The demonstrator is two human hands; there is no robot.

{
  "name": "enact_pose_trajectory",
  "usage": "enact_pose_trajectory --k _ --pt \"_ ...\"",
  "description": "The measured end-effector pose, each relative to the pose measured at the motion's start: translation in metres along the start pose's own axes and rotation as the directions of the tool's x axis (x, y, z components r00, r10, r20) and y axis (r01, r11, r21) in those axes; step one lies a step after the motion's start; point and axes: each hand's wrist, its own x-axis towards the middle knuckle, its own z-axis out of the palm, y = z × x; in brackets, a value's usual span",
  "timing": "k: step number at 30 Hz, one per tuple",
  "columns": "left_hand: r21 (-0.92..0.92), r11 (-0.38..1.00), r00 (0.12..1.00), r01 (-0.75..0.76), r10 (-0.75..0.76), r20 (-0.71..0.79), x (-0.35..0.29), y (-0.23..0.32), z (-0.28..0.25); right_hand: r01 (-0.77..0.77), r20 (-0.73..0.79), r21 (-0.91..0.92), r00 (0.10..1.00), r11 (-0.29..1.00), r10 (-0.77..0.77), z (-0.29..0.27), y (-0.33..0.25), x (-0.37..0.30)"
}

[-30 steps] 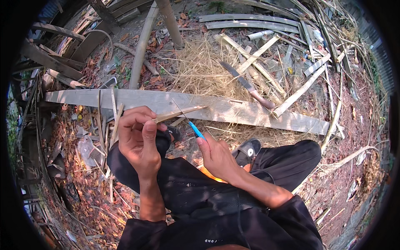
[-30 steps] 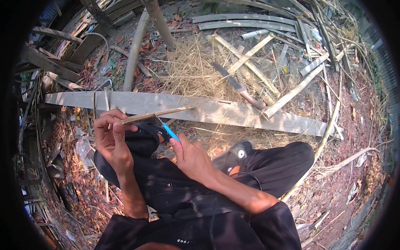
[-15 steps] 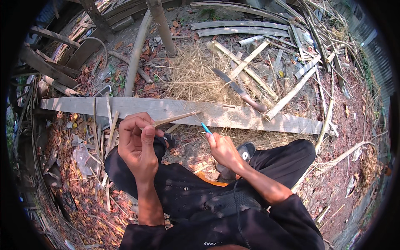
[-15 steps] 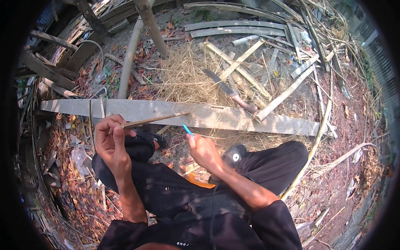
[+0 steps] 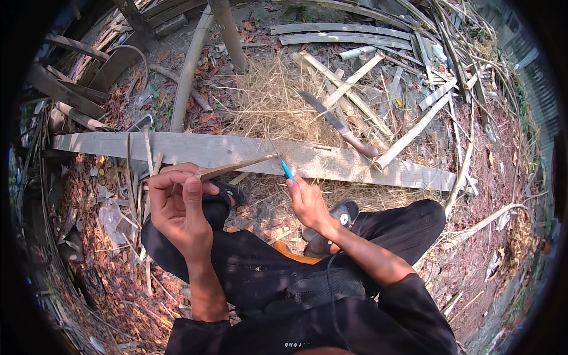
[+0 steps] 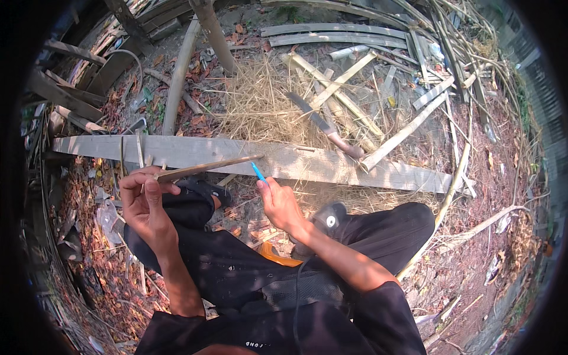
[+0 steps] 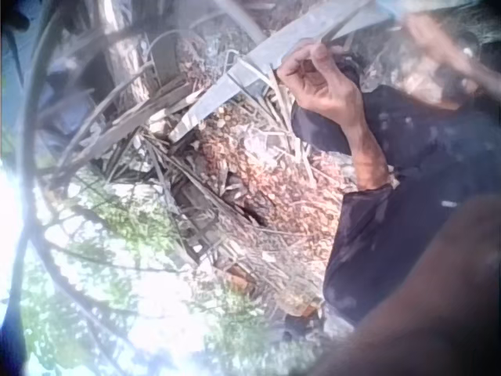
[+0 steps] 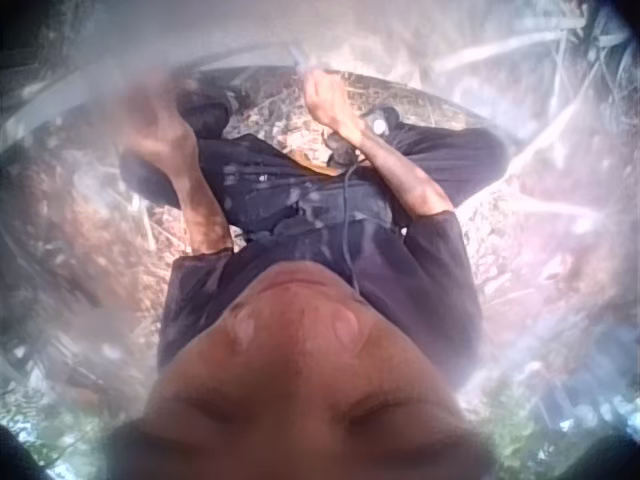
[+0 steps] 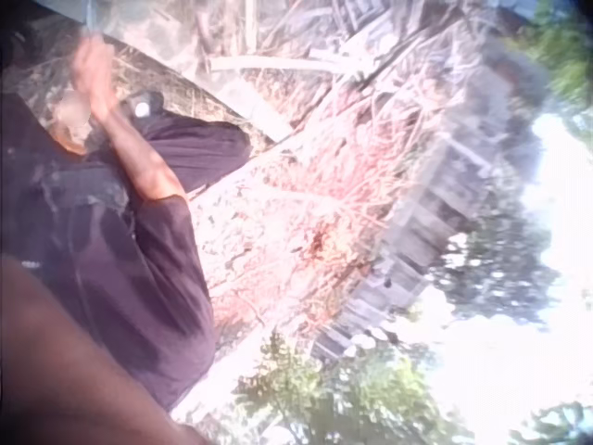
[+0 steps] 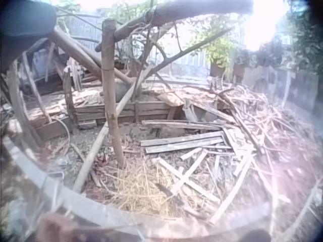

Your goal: The person sits on the ground and uses a knife to sharpen a thin wooden stick, repeatedly scraping the blade along the wood to create a fine point. The person also picks up and uses a long metal file to further refine the stick's tip.

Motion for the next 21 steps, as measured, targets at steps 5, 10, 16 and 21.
enact_pose_trajectory --k 5,10,16,21 --pt "-0.011 1.0 0.997 0.024 -0.023 0.072 0.004 0.001 0.002 -0.15 0.089 -0.19 0.982 0.97 0.169 0.008 0.061 0.026" --pt "-0.082 0.997 0.997 0.002 0.004 0.082 -0.001 -0.001 -0.005 -0.041 0.016 0.039 0.999 0.998 0.04 -0.022 -0.011 0.002" --pt "0.044 0.992 0.981 -0.114 0.106 0.165 0.0 -0.007 -0.003 0.112 0.027 0.069 0.993 0.991 -0.114 -0.005 -0.029 -0.02" --pt "0.126 0.982 0.979 -0.143 0.122 0.162 0.0 -0.007 -0.006 0.008 0.052 -0.048 0.999 0.999 -0.006 0.007 -0.007 -0.001"
